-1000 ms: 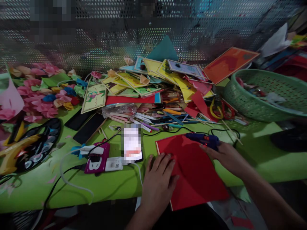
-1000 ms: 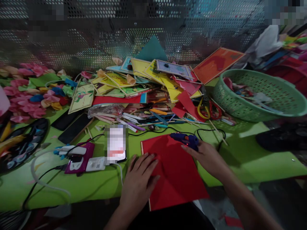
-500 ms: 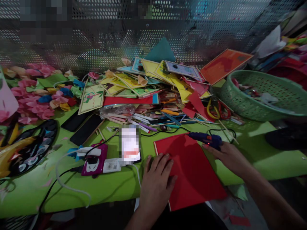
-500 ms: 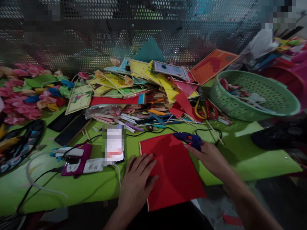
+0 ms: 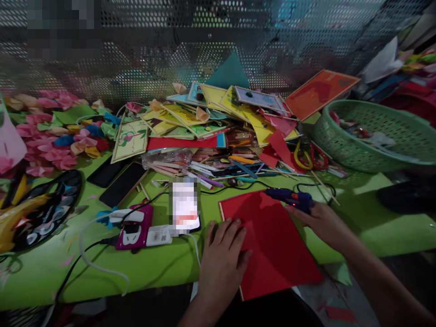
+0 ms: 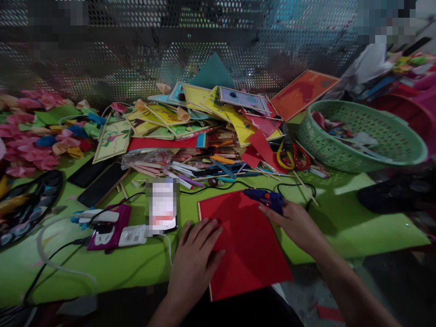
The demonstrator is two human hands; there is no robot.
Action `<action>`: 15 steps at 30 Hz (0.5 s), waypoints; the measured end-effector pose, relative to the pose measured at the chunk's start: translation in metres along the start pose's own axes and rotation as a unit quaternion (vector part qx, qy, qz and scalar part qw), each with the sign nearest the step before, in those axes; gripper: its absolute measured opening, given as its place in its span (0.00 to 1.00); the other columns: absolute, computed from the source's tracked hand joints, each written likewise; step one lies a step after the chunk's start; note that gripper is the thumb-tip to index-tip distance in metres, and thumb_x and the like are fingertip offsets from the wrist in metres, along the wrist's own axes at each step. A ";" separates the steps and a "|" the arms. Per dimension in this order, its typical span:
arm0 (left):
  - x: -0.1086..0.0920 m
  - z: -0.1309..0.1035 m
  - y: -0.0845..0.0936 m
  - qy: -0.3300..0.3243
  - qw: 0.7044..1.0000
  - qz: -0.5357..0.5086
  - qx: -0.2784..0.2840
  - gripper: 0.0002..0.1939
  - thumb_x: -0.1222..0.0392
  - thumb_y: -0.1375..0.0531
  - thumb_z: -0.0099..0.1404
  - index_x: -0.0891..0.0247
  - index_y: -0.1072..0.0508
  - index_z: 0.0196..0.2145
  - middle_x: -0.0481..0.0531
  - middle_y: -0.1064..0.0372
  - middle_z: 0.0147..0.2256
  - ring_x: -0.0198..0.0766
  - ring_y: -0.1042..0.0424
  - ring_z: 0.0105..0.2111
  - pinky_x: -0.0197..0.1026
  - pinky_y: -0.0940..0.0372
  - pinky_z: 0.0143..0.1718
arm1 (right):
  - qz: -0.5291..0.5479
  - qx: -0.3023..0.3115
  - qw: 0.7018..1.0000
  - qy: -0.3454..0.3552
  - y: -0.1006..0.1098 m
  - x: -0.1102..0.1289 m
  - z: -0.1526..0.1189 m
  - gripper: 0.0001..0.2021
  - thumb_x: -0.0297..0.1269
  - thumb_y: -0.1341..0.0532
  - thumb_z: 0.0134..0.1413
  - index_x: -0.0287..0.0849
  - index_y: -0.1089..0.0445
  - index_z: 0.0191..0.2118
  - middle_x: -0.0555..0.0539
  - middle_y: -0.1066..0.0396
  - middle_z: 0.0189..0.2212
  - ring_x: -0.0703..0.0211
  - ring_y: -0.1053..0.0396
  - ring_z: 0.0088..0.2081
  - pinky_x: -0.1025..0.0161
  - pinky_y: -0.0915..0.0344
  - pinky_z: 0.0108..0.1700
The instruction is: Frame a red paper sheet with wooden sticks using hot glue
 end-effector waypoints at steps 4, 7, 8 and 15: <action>0.000 0.000 0.000 0.002 1.000 0.000 0.004 0.20 0.53 0.42 0.76 0.56 0.30 0.63 0.50 0.32 0.66 0.47 0.36 0.66 0.64 0.44 0.70 | 0.014 0.007 1.000 -0.001 -0.001 0.006 -0.001 0.21 0.59 0.38 0.56 0.44 0.25 0.30 0.51 0.33 0.19 0.57 0.37 0.22 0.62 0.44 0.23; 0.000 0.001 0.001 -0.004 1.000 0.013 0.016 0.21 0.56 0.42 0.76 0.57 0.31 0.64 0.51 0.32 0.66 0.48 0.36 0.66 0.65 0.43 0.69 | 0.018 0.009 1.000 -0.003 -0.002 0.010 -0.001 0.23 0.60 0.39 0.54 0.46 0.32 0.23 0.52 0.37 0.17 0.59 0.41 0.21 0.62 0.46 0.22; -0.001 0.001 0.001 -0.005 1.000 0.017 0.018 0.21 0.57 0.42 0.76 0.57 0.31 0.64 0.51 0.32 0.66 0.48 0.36 0.67 0.65 0.43 0.69 | 0.017 0.007 1.000 -0.006 -0.002 0.010 -0.001 0.23 0.61 0.39 0.54 0.47 0.33 0.22 0.52 0.38 0.17 0.59 0.42 0.20 0.62 0.47 0.22; 0.000 0.002 0.003 -0.014 1.000 0.024 0.008 0.20 0.57 0.42 0.76 0.58 0.30 0.63 0.51 0.32 0.65 0.48 0.34 0.65 0.64 0.42 0.69 | -0.010 -0.017 1.000 -0.021 0.006 -0.011 -0.001 0.24 0.62 0.39 0.54 0.46 0.29 0.23 0.52 0.41 0.14 0.59 0.44 0.19 0.61 0.48 0.21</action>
Point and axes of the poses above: each hand's wrist, its own z-axis towards the middle knuckle, its own y-axis out of the back of the hand, x = y × z, the point moved 3 cm from there along z, towards the middle knuckle
